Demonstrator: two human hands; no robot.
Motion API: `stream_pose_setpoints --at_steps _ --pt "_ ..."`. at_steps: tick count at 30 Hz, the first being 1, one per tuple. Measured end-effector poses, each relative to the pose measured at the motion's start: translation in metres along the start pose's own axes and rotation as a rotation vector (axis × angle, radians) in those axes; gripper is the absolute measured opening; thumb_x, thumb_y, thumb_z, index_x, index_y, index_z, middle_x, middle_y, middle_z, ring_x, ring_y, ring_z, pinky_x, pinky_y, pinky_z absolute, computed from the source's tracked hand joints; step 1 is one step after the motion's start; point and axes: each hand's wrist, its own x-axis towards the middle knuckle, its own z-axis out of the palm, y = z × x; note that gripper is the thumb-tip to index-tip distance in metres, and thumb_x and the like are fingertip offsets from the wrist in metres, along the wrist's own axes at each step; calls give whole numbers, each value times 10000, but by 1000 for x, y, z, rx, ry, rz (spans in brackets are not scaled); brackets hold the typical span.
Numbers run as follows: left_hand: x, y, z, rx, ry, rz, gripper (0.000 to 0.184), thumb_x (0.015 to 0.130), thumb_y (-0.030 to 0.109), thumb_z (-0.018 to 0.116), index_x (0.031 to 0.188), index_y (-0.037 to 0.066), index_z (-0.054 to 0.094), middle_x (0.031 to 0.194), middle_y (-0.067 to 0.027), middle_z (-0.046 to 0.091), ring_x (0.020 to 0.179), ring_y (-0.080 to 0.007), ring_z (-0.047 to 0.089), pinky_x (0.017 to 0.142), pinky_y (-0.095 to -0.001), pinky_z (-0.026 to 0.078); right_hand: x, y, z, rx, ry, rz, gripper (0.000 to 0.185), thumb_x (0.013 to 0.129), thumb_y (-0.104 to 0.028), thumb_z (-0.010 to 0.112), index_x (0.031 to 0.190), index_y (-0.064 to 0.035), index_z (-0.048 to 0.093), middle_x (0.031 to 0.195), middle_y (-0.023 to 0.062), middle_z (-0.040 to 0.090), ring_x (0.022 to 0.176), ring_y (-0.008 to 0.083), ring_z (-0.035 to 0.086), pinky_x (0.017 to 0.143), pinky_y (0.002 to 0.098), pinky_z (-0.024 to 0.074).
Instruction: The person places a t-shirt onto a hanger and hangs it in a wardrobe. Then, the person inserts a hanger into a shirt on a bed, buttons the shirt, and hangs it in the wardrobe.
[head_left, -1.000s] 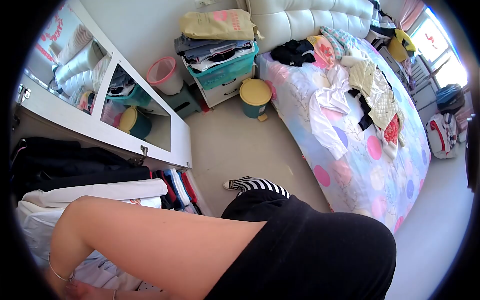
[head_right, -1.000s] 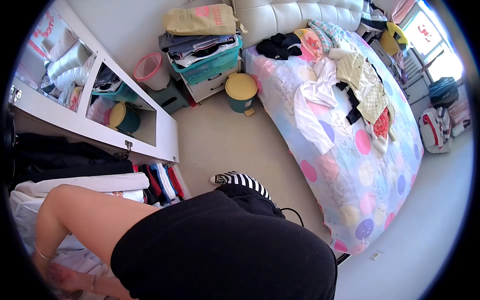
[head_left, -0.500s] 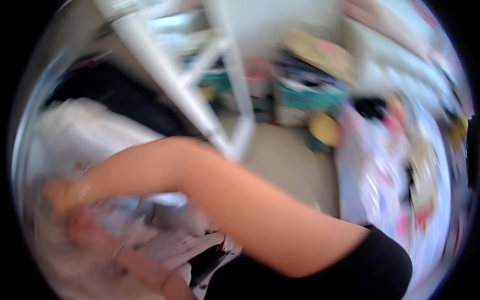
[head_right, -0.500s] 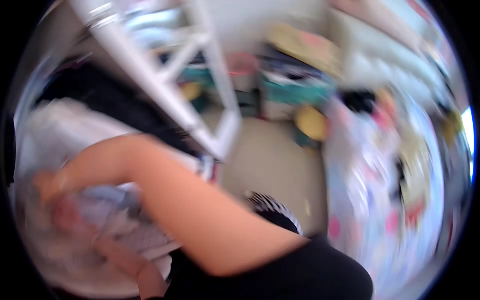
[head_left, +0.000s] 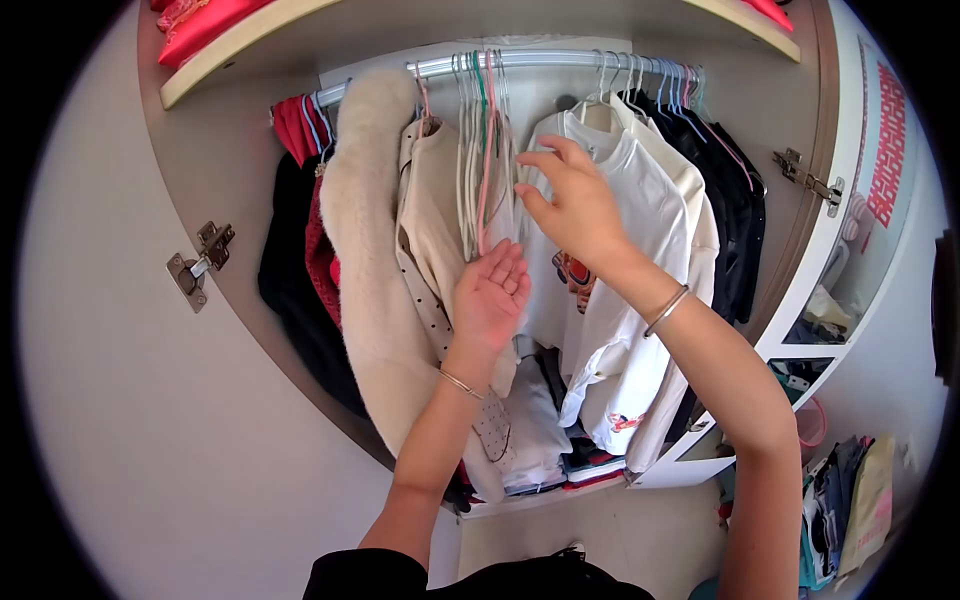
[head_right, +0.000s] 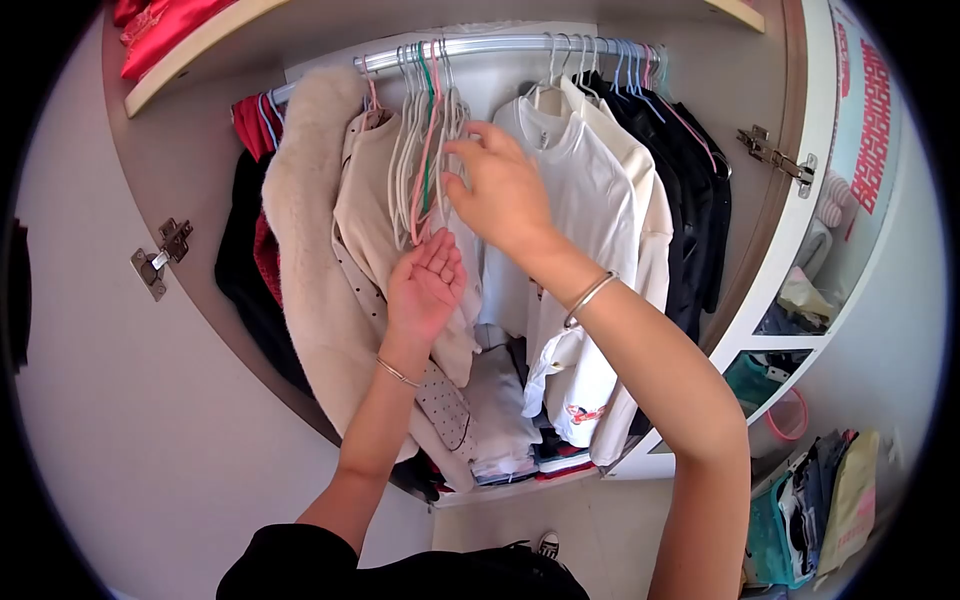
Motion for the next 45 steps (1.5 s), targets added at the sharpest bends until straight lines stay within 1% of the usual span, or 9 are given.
stream_pose_setpoints --at_steps 4,9,16,18,23,30,33,40,45 --pt "-1 6 -6 -41 1 -3 286 876 225 484 1062 32 581 1000 -36 625 876 -148 586 796 -295 471 9 -10 0 -175 -95 -231 191 796 -219 592 948 -114 640 901 92 613 770 260 590 693 359 475" --pt "3 10 -16 -32 29 42 245 887 231 481 1023 56 585 978 -48 623 864 -154 591 768 -287 477 9 -26 10 -241 -449 -4 213 787 -256 581 948 -131 645 803 61 631 710 268 616 627 394 485" --pt "-4 8 -8 86 95 116 214 903 270 483 1063 147 554 945 -43 613 850 -160 586 737 -286 479 -4 -29 24 -70 -274 -23 267 780 -215 579 1031 -134 619 966 83 616 834 270 609 684 393 484" --pt "-6 7 -4 112 86 140 235 892 268 508 1081 132 538 999 -45 596 858 -160 568 746 -290 469 -3 -22 30 -147 -98 -237 280 765 -196 584 1033 -123 613 1001 79 601 909 264 584 746 387 463" --pt "2 9 -2 151 60 154 267 881 263 538 1094 102 528 1035 -40 584 853 -147 550 745 -286 463 -2 -19 20 -191 -206 -134 250 743 -181 587 980 -109 619 957 72 612 923 251 573 770 388 439" --pt "6 6 1 177 51 123 216 867 217 571 1037 84 568 947 -20 590 808 -121 559 713 -255 475 -5 -15 7 -218 -343 81 176 765 -184 579 915 -102 621 847 102 629 827 289 597 741 401 448" --pt "8 7 1 160 47 114 181 872 176 564 1024 79 579 900 -4 599 789 -103 569 708 -246 483 -5 -7 7 -204 -359 191 184 775 -184 578 935 -97 603 889 113 629 815 316 598 731 417 458" --pt "14 9 -8 112 -20 54 151 868 120 566 1007 67 588 859 5 603 763 -86 576 700 -225 489 -12 6 13 -230 -318 239 252 768 -159 579 1011 -95 561 915 116 609 847 323 592 740 423 463" --pt "16 9 -4 138 7 34 139 850 103 587 982 60 584 867 -9 611 754 -97 577 681 -231 493 -7 5 14 -211 -169 104 207 782 -163 565 974 -100 610 962 84 570 889 298 575 736 423 446"
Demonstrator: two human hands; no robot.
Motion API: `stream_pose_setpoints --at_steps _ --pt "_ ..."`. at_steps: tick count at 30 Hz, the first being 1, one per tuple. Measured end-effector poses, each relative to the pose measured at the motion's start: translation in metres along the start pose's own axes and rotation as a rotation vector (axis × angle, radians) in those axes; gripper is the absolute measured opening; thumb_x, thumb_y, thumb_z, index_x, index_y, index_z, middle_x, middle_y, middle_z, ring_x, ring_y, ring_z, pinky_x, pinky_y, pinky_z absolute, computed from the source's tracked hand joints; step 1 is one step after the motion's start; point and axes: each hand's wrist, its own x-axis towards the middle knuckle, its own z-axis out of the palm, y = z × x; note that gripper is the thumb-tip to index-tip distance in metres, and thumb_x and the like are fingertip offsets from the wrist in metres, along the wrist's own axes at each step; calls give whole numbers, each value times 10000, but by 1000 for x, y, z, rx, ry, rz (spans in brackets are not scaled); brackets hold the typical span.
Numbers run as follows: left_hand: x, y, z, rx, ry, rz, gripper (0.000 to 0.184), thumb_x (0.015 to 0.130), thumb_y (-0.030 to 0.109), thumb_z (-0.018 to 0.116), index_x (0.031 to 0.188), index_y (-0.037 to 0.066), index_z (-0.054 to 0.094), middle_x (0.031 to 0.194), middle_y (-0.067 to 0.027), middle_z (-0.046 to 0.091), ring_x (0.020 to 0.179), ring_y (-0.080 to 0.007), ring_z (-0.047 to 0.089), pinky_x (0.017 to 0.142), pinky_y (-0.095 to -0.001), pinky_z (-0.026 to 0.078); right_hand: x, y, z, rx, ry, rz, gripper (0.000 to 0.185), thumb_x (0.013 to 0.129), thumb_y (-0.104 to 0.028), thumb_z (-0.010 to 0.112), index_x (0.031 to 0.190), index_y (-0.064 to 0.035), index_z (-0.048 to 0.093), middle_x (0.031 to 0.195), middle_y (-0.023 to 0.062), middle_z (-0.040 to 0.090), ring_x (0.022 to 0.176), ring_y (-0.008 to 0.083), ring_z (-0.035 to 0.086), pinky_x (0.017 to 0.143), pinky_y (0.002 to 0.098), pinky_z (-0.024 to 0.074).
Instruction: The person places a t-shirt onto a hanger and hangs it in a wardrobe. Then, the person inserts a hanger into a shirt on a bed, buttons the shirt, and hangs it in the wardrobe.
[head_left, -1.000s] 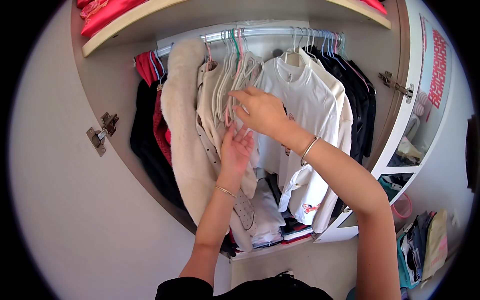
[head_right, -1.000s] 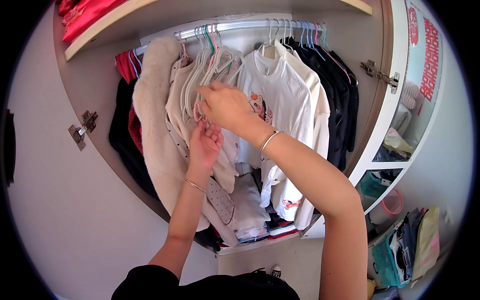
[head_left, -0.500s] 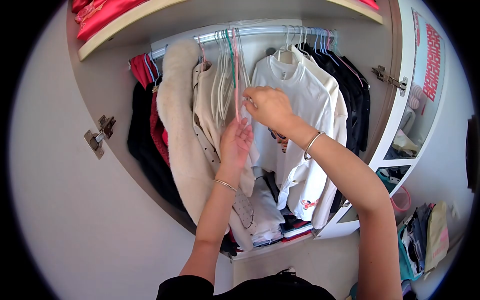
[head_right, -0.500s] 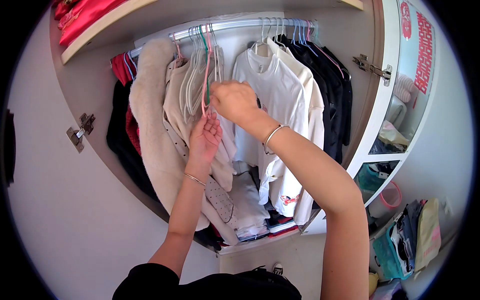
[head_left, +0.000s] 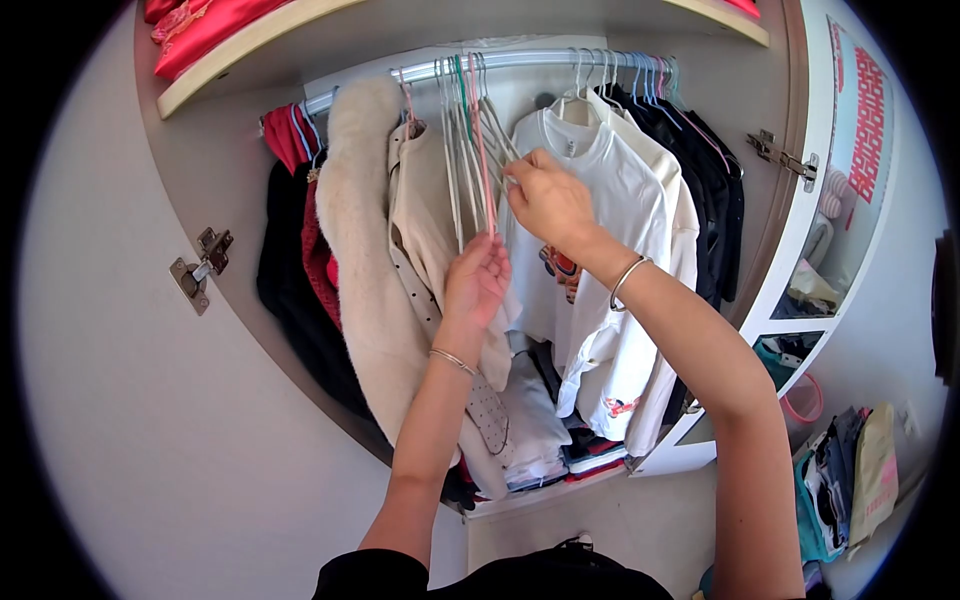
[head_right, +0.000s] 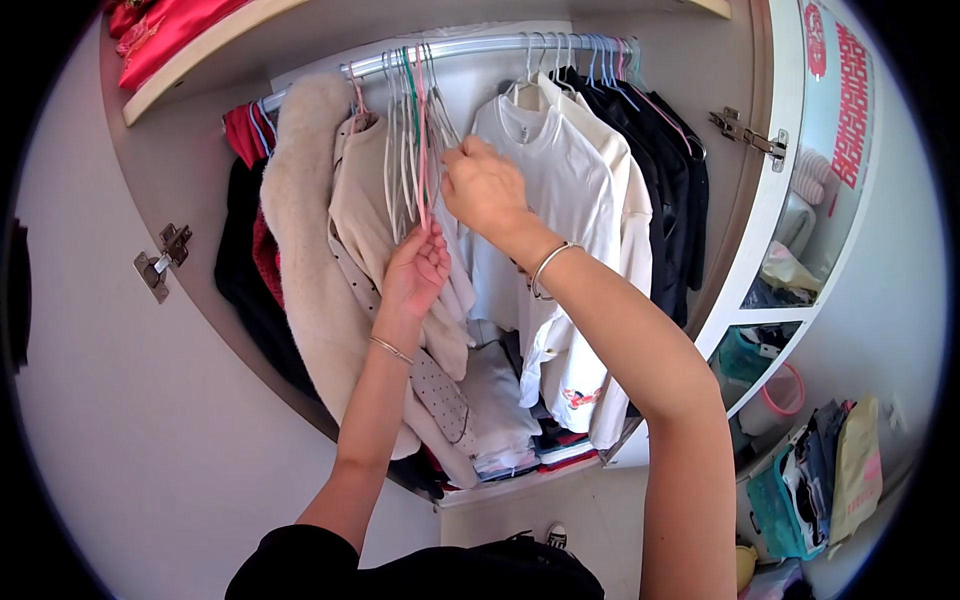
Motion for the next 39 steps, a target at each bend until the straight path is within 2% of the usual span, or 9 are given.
stream_pose_setpoints --at_steps 7,9,13,16,19,22,24,28,39 --pt "2 -1 -5 79 12 6 174 852 100 553 1017 50 574 906 -32 620 798 -116 591 723 -247 500 17 -23 -5 27 348 -325 130 759 -208 580 834 -122 644 871 21 600 851 187 555 756 368 354" --pt "2 -4 -14 22 59 6 229 841 102 561 1063 52 542 976 -48 596 824 -136 578 735 -266 488 15 -28 -9 -90 104 -423 136 776 -194 573 859 -114 644 816 0 604 884 174 542 753 358 352" --pt "4 1 -28 -237 116 20 338 830 149 573 1148 74 487 1095 -75 545 883 -158 550 785 -293 461 14 -31 -4 -213 11 -379 93 760 -189 578 753 -119 638 763 -7 619 831 165 544 741 353 347" --pt "-3 6 -17 -179 97 74 226 870 224 534 1002 41 557 944 -77 609 856 -154 583 769 -290 482 14 -29 1 -245 12 -382 130 751 -202 574 666 -120 631 718 13 624 757 172 546 727 356 346" --pt "0 9 -14 -146 91 62 209 880 217 532 992 42 560 940 -70 616 841 -146 585 755 -286 483 15 -33 2 -262 -44 -330 198 777 -229 554 648 -101 632 655 40 624 688 206 580 688 378 387" --pt "4 9 -14 -49 40 112 164 883 179 532 978 49 565 922 -55 621 830 -140 585 743 -275 485 18 -41 1 -180 -220 -77 276 818 -280 536 672 -69 638 645 87 632 593 270 596 637 442 434" --pt "4 9 -11 -37 -1 117 149 882 157 528 979 51 567 903 -49 619 824 -139 585 739 -270 486 21 -43 2 179 -238 174 370 849 -313 496 694 -14 650 668 151 640 642 293 636 672 402 479" --pt "6 11 -10 -1 -74 111 164 871 129 531 1013 57 572 917 -42 612 850 -134 578 732 -263 488 27 -46 4 445 -402 446 366 829 -324 512 736 3 648 663 150 639 666 294 639 680 382 490" --pt "-16 5 5 -38 16 23 271 898 172 461 1138 62 522 1010 -25 574 914 -129 546 825 -266 446 20 -75 -7 822 68 517 299 829 -217 492 723 59 537 553 134 570 490 234 587 491 345 465"
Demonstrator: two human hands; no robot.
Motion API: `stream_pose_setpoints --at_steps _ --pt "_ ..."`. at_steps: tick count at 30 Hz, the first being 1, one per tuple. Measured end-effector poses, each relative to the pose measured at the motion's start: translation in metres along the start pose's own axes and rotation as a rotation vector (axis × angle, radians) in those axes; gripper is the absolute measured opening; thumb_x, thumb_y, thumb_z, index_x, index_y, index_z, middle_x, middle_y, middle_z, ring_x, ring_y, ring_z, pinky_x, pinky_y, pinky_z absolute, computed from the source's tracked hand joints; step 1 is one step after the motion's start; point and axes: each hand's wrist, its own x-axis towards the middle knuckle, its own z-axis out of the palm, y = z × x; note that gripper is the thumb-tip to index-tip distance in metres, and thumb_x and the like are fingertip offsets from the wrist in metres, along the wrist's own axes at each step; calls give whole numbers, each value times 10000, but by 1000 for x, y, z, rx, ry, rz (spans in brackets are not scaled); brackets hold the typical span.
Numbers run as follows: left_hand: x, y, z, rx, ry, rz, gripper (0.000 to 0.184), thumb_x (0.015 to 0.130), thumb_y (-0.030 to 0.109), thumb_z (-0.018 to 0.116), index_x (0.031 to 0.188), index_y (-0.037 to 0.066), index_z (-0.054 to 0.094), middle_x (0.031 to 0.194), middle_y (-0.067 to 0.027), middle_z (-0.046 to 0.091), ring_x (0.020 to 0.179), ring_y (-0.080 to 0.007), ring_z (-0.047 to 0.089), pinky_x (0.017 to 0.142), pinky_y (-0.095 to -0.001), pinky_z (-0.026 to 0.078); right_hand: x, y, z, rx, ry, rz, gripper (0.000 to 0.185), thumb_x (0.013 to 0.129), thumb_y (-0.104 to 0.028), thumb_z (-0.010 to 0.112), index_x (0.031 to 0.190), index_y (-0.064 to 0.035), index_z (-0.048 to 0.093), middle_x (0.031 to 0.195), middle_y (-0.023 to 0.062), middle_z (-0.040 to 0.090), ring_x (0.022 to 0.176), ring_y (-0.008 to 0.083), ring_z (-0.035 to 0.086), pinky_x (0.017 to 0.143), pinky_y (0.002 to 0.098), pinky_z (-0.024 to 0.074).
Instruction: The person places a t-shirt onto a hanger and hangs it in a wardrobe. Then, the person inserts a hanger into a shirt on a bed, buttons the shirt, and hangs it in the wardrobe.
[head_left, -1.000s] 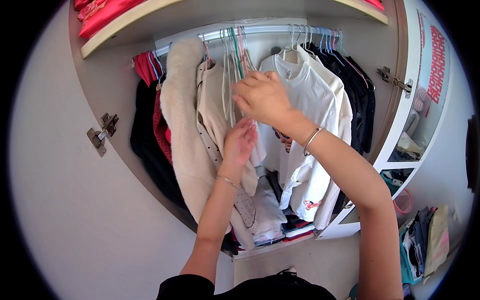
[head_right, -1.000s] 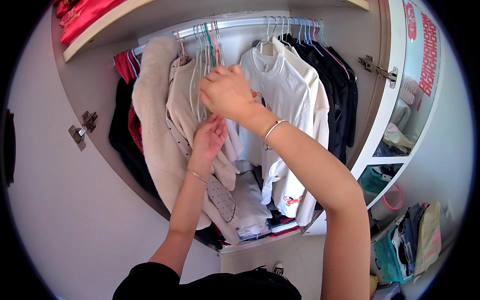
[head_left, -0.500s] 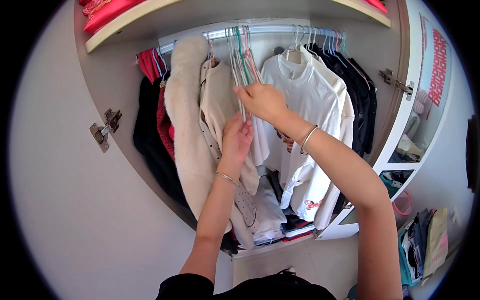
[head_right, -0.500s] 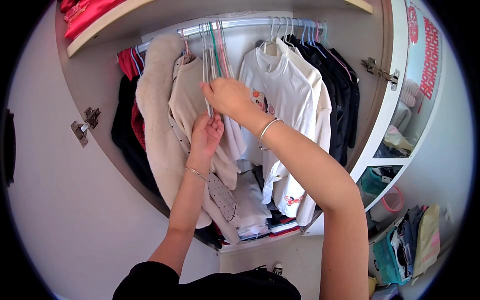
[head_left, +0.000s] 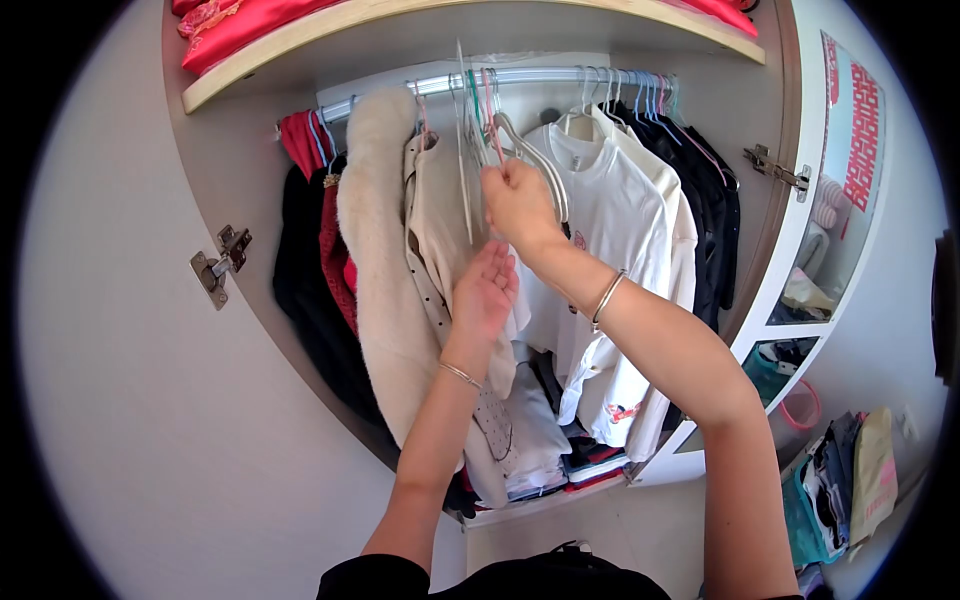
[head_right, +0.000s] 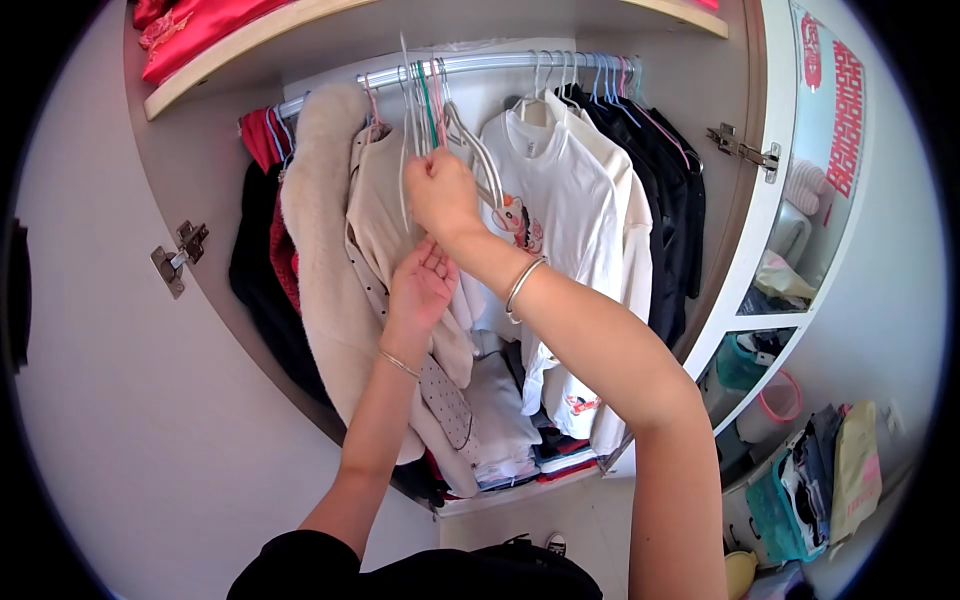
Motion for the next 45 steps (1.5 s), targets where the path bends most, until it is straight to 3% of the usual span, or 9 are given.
stream_pose_setpoints --at_steps 2,4,8,10,15,20,26,33,45 --pt "1 -5 -17 -29 -11 -59 279 904 173 444 1149 60 515 1029 -29 570 923 -131 543 842 -271 439 -14 -12 -5 103 -23 66 288 840 -214 493 729 50 529 538 112 557 477 198 572 470 324 448" --pt "5 -12 -37 -207 -387 -143 300 919 192 412 1163 39 495 1093 -49 563 987 -145 536 878 -302 429 -32 -15 -10 202 -39 129 278 850 -211 494 735 40 522 524 89 544 464 162 556 449 303 431" --pt "-38 -17 12 -223 -158 -120 326 938 221 369 1165 18 482 1133 -74 556 1042 -166 527 921 -338 406 -78 4 -22 258 -17 123 227 875 -192 497 753 -2 520 512 40 522 426 97 493 402 258 381" --pt "-44 -24 9 -230 -316 -142 392 945 292 351 1191 9 464 1195 -90 529 1087 -190 511 953 -358 386 -104 14 -31 206 27 97 212 879 -183 501 749 -18 518 514 29 519 416 89 478 395 254 372" --pt "-63 -53 0 -207 -223 -205 482 922 419 351 1176 38 499 1236 -87 516 1126 -212 488 955 -378 388 -185 30 -67 299 -126 262 94 892 -95 483 807 -61 459 511 -39 462 409 24 436 379 188 327" --pt "-87 -96 -27 -609 -459 -450 537 914 411 393 1308 47 370 1299 -104 458 1146 -230 472 962 -389 380 -297 35 -113 143 -70 263 119 894 -107 528 810 -39 479 492 -46 462 411 11 406 388 181 304" --pt "-156 -149 -44 -782 -594 -620 657 878 366 507 1406 116 208 1386 -81 363 1239 -232 380 1021 -434 290 -466 -7 -166 -39 297 435 309 868 -229 609 655 -68 453 514 -44 367 507 40 299 442 255 251" --pt "-306 -238 -6 -772 -679 -935 620 885 357 496 1405 140 237 1436 -8 299 1305 -219 297 1052 -475 243 -662 -106 -190 -245 721 699 302 876 -334 582 781 -49 597 507 -32 415 481 59 360 438 255 300" --pt "-616 -311 158 -857 -726 -1683 625 886 503 419 1407 214 229 1445 -78 266 1332 -292 239 1036 -560 234 -835 -250 -186 -489 1299 802 230 926 -252 490 910 -40 576 525 17 460 485 83 468 464 244 384"
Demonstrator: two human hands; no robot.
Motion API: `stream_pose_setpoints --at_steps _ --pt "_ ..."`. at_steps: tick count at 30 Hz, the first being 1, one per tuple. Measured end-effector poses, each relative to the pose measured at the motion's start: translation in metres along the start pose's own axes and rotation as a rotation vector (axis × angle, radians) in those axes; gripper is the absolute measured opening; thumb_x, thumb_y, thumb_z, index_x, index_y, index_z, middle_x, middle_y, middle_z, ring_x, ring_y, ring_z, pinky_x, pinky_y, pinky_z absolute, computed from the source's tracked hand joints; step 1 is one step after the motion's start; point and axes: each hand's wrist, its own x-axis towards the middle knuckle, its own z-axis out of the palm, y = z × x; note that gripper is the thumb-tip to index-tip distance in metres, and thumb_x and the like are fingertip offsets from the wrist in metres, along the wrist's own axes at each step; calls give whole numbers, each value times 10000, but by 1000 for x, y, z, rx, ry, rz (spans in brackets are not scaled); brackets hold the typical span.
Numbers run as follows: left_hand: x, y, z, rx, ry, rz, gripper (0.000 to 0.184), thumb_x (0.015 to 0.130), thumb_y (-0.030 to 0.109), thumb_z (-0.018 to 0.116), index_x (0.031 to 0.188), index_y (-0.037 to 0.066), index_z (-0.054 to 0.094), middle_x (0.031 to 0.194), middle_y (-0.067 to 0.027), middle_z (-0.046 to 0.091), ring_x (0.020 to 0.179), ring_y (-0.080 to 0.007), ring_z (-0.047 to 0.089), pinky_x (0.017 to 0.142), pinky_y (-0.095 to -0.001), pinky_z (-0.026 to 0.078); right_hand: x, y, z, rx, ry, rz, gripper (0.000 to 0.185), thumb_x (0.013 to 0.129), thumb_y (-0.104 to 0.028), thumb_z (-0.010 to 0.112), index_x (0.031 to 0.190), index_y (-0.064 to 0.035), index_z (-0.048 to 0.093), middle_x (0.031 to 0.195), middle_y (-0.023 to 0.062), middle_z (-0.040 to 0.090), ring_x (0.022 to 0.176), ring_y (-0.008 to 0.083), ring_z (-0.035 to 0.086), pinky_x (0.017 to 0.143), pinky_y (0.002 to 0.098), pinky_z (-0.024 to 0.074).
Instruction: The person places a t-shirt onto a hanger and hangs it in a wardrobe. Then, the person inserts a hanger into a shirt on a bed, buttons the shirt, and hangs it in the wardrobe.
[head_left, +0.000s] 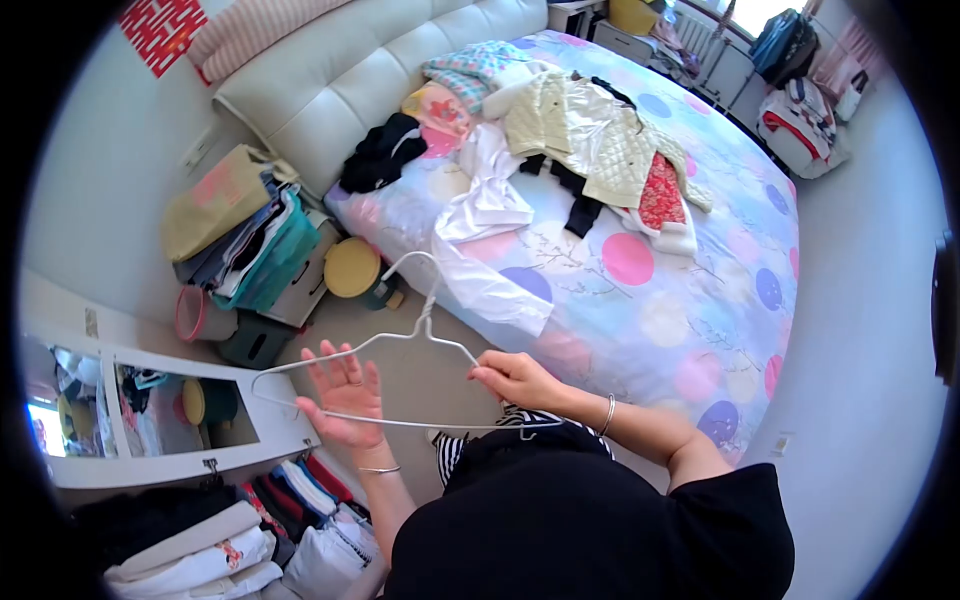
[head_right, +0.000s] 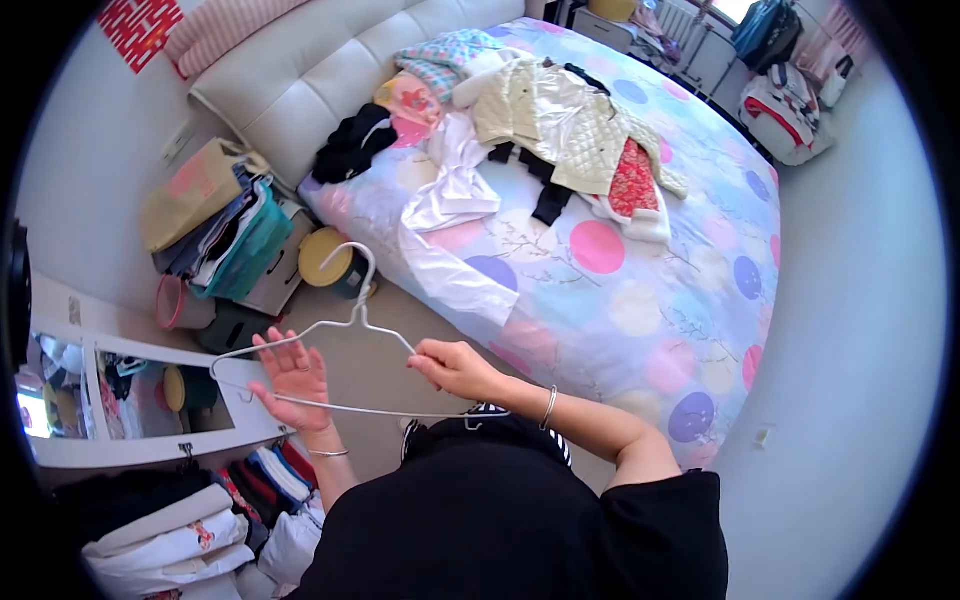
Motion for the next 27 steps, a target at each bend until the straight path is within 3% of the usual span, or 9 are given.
stream_pose_setpoints --at_steps 2,8,11,16,18,20,22,26,27 --pt "26 -33 -6 -52 -19 -57 629 884 500 425 1408 216 224 1448 -88 256 1333 -296 237 1047 -557 209 1 2 -29 276 91 116 236 942 -239 444 946 -43 575 561 -13 472 492 57 446 466 212 381" --pt "91 -112 -38 -149 -8 -349 622 885 494 416 1408 210 234 1453 -95 244 1339 -296 222 1066 -545 160 28 18 -90 429 341 148 245 940 -242 442 979 -39 574 620 -29 480 510 37 420 464 182 354" --pt "122 -143 -65 -231 43 -503 623 881 478 441 1402 196 248 1450 -130 232 1331 -333 224 1070 -548 151 50 20 -115 543 579 151 214 924 -237 489 916 -48 589 608 -32 477 494 32 402 442 175 301" --pt "189 -174 -115 -272 114 -728 624 878 466 453 1391 160 273 1429 -157 268 1311 -351 257 1063 -546 175 105 50 -147 562 777 263 196 909 -229 517 845 -56 583 588 -24 469 467 43 368 429 191 259" --pt "220 -182 -136 -207 170 -784 639 863 435 501 1387 146 277 1408 -153 306 1296 -352 285 1051 -525 232 127 60 -157 636 882 323 186 903 -229 527 854 -57 579 582 -25 458 459 37 350 418 191 244" --pt "254 -194 -169 54 -33 -957 700 835 439 559 1392 138 260 1393 -150 327 1279 -326 323 1036 -518 271 144 76 -171 650 948 325 185 903 -230 528 851 -61 585 586 -26 460 458 33 343 411 186 241" --pt "281 -207 -195 170 -52 -1035 764 791 426 628 1388 126 259 1388 -159 327 1274 -322 329 1023 -510 301 154 88 -180 667 1022 316 184 903 -231 530 848 -66 591 590 -27 461 457 28 336 404 181 238" --pt "318 -244 -268 -148 128 -1076 760 756 447 660 1356 135 312 1362 -117 363 1249 -311 361 1017 -509 308 167 124 -193 696 1274 354 173 905 -236 524 841 -83 572 584 -25 455 451 30 336 395 183 226" --pt "326 -256 -284 -95 317 -1019 738 771 432 649 1357 135 312 1349 -115 378 1232 -295 381 991 -490 338 169 136 -196 760 1325 363 167 905 -236 522 846 -85 564 592 -21 465 452 37 349 397 183 239"
